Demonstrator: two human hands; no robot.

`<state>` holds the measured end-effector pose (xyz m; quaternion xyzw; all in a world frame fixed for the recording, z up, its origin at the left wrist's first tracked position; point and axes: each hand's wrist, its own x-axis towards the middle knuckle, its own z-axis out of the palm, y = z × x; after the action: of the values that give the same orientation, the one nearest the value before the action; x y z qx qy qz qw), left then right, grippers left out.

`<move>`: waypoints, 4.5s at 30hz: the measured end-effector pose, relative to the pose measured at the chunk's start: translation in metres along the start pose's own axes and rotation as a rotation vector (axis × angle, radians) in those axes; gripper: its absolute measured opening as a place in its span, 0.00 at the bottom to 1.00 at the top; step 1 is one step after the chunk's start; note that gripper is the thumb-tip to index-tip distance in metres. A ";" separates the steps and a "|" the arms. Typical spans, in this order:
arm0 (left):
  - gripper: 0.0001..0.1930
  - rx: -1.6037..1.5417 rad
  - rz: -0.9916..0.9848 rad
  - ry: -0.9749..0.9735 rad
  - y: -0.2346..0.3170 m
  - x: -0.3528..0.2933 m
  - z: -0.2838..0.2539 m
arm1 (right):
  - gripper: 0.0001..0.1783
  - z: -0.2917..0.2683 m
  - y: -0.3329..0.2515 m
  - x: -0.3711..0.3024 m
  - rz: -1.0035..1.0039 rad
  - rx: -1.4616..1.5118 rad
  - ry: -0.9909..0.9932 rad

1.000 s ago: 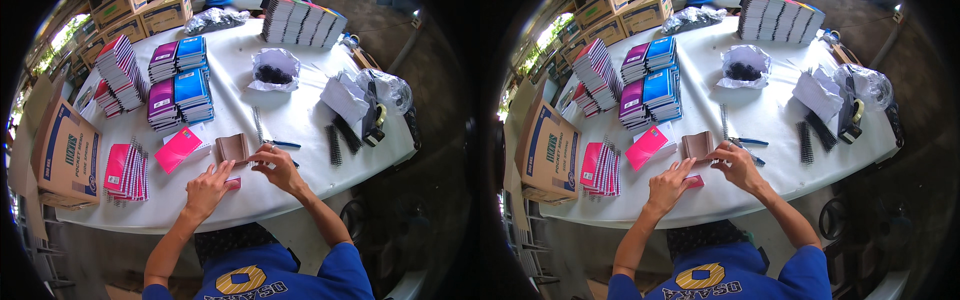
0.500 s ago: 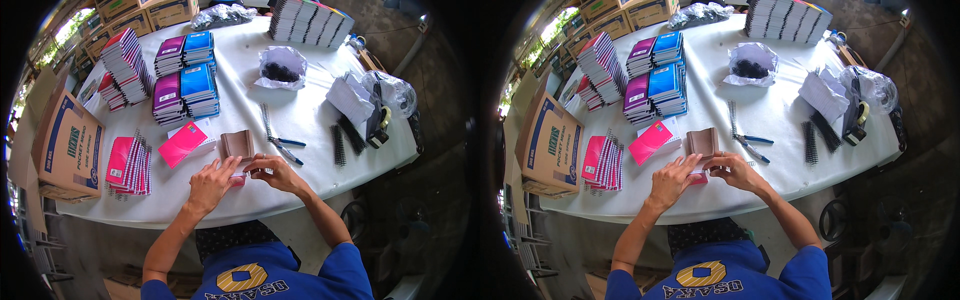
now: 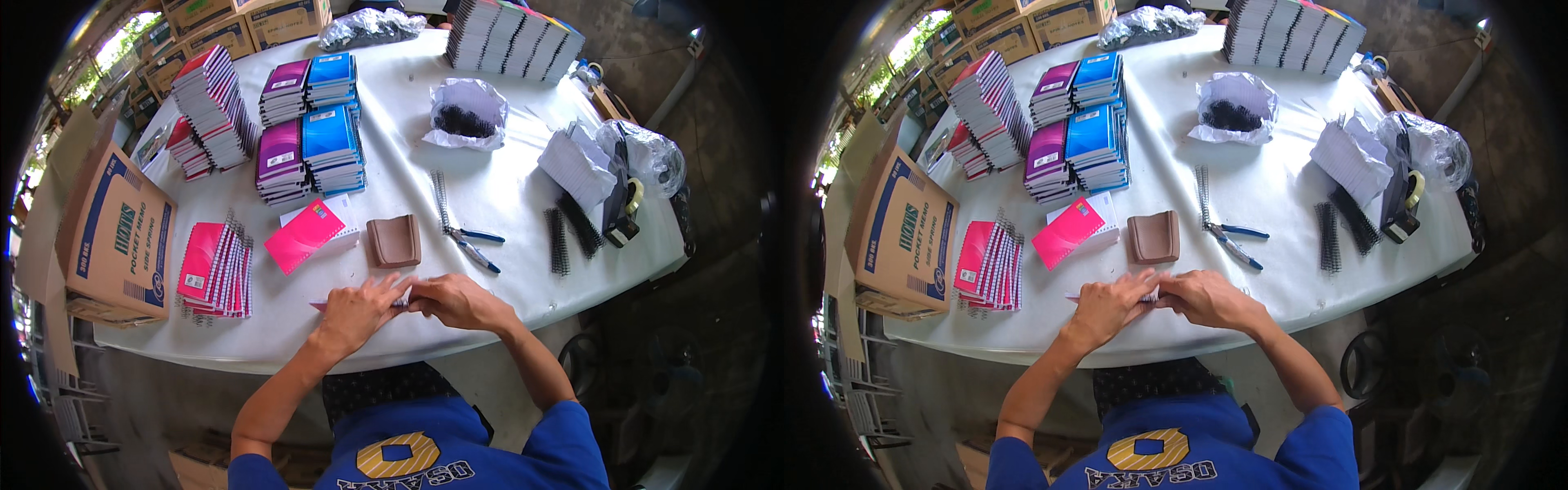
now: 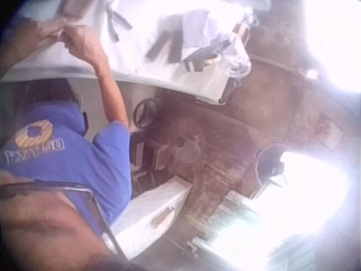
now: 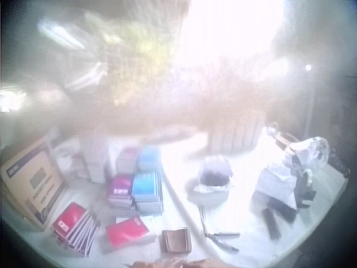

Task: The person binds notebooks by threading plastic spirals through the punched holes by hand and cutting the excess spiral with pliers.

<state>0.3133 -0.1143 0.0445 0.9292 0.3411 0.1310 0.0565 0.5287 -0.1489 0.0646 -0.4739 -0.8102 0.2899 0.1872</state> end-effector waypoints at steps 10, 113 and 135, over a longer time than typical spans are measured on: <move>0.40 -0.089 0.015 -0.069 -0.005 -0.008 -0.010 | 0.28 -0.032 0.059 0.080 -0.004 -0.266 -0.133; 0.27 -0.968 -0.256 0.270 -0.027 -0.048 0.047 | 0.21 0.018 0.076 -0.060 0.535 -0.620 0.772; 0.35 -0.320 -0.278 0.365 0.003 -0.045 0.024 | 0.22 0.072 -0.070 -0.028 0.025 -0.400 0.471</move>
<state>0.2893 -0.1461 0.0128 0.8139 0.4447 0.3392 0.1574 0.4550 -0.2213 0.0543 -0.5652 -0.7798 0.0092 0.2691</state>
